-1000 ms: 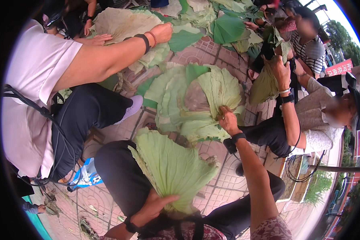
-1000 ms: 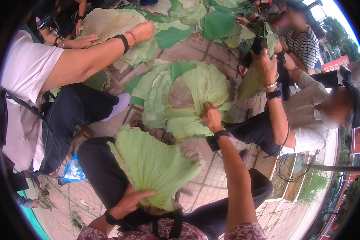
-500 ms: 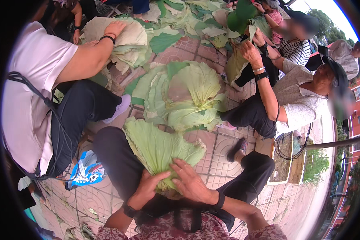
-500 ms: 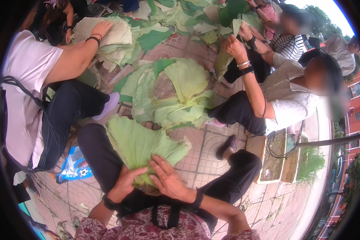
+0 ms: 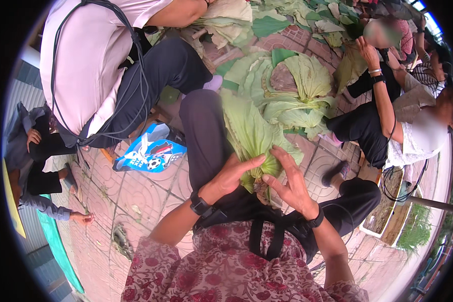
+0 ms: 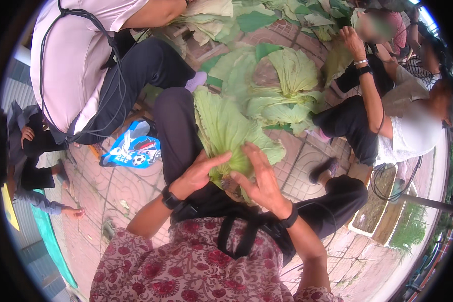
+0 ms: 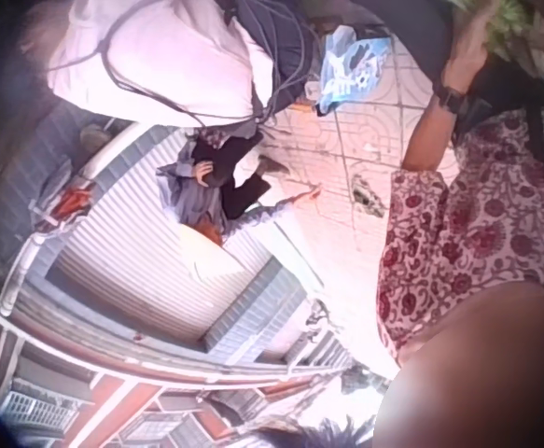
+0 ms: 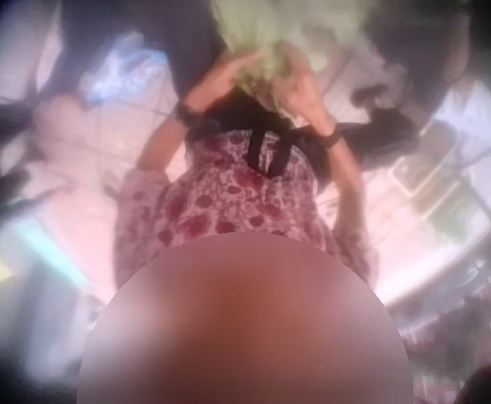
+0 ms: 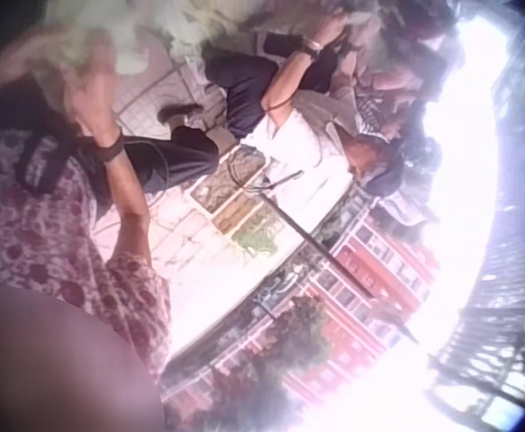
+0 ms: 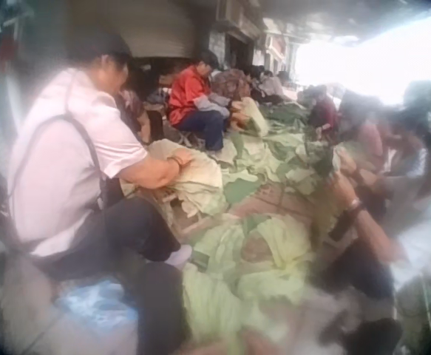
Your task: The person sits on the ground and folds large green leaves by hand, stacking them into a pile. Other people nearby perform the same task.
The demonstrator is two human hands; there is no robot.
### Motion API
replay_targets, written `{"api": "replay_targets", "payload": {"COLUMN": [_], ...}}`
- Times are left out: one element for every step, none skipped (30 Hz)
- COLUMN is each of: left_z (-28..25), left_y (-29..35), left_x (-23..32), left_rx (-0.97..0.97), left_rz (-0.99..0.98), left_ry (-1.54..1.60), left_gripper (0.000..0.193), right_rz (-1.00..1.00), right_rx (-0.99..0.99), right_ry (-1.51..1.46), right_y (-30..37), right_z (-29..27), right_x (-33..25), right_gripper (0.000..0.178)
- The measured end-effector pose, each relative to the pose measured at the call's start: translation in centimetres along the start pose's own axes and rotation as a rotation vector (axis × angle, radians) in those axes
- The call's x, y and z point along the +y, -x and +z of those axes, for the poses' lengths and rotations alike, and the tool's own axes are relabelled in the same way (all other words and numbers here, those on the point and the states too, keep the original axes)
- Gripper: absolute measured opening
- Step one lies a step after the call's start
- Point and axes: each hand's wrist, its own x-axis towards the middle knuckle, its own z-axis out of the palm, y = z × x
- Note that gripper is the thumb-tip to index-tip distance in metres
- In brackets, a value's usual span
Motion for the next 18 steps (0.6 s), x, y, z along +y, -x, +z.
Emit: {"api": "replay_targets", "payload": {"left_z": [-0.2, -0.4, -0.6, -0.7, -0.5, -0.1, 0.1, -0.1, -0.4, -0.7, -0.9, -1.1, -1.2, -1.2, -1.1, -1.0, -1.1, -1.0], "left_y": [0.0, -0.1, 0.0, 0.2, 0.2, 0.3, 0.3, 0.2, 0.1, -0.1, -0.2, -0.3, -0.3, -0.6, -0.5, -0.4, -0.3, -0.2], "left_x": [-0.2, -0.5, -0.8, -0.9, -0.9, -0.8, -0.8, -1.1, -1.4, -1.7, -1.7, -1.8, -1.7, -1.6, -1.4, -1.3, -1.3, -1.3], "left_rx": [-0.019, -0.029, -0.039, -0.047, -0.049, -0.050, -0.050, -0.043, -0.038, -0.033, -0.005, 0.022, 0.048, 0.047, 0.045, 0.043, 0.049, 0.055], "left_rz": [0.024, 0.029, 0.035, 0.040, 0.035, 0.030, 0.025, 0.026, 0.026, 0.025, 0.020, 0.013, 0.007, 0.006, 0.004, 0.003, -0.015, -0.018], "left_ry": [-0.032, -0.053, -0.075, -0.097, -0.112, -0.127, -0.142, -0.149, -0.155, -0.160, -0.164, -0.168, -0.173, -0.167, -0.161, -0.157, -0.150, -0.143], "left_gripper": [0.055, 0.055, 0.055, 0.055, 0.055, 0.054, 0.054, 0.053, 0.052, 0.052, 0.052, 0.053, 0.053, 0.053, 0.054, 0.054, 0.054, 0.054], "right_rz": [0.028, 0.015, 0.003, -0.010, 0.004, 0.017, 0.029, 0.088, 0.148, 0.207, 0.272, 0.353, 0.434, 0.508, 0.483, 0.453, 0.418, 0.387], "right_rx": [0.011, 0.026, 0.041, 0.056, 0.089, 0.122, 0.154, 0.173, 0.193, 0.213, 0.304, 0.301, 0.299, 0.301, 0.327, 0.304, 0.283, 0.263], "right_ry": [-0.014, 0.012, 0.038, 0.063, 0.064, 0.065, 0.066, -0.040, -0.143, -0.246, -0.392, -0.512, -0.632, -0.746, -0.739, -0.658, -0.571, -0.486], "right_y": [0.0, 0.0, -0.1, -0.1, -0.1, -0.1, -0.2, -0.2, -0.5, -0.8, -1.4, -1.4, -1.4, -1.9, -2.2, -2.5, -2.7, -3.1], "right_z": [0.2, 0.3, 0.6, 0.8, 1.0, 1.4, 1.7, 1.7, 1.3, 1.0, 0.3, 0.2, 0.2, -0.3, -0.3, -0.2, -0.2, -0.4], "right_x": [-0.2, -0.3, -0.5, -0.6, -0.4, 0.1, 0.7, 1.8, 2.9, 3.8, 3.0, 3.8, 5.2, 5.4, 4.9, 5.0, 5.6, 6.1], "right_gripper": [0.062, 0.059, 0.056, 0.054, 0.049, 0.045, 0.041, 0.038, 0.037, 0.036, 0.036, 0.036, 0.035, 0.035, 0.034, 0.033, 0.033, 0.033]}}
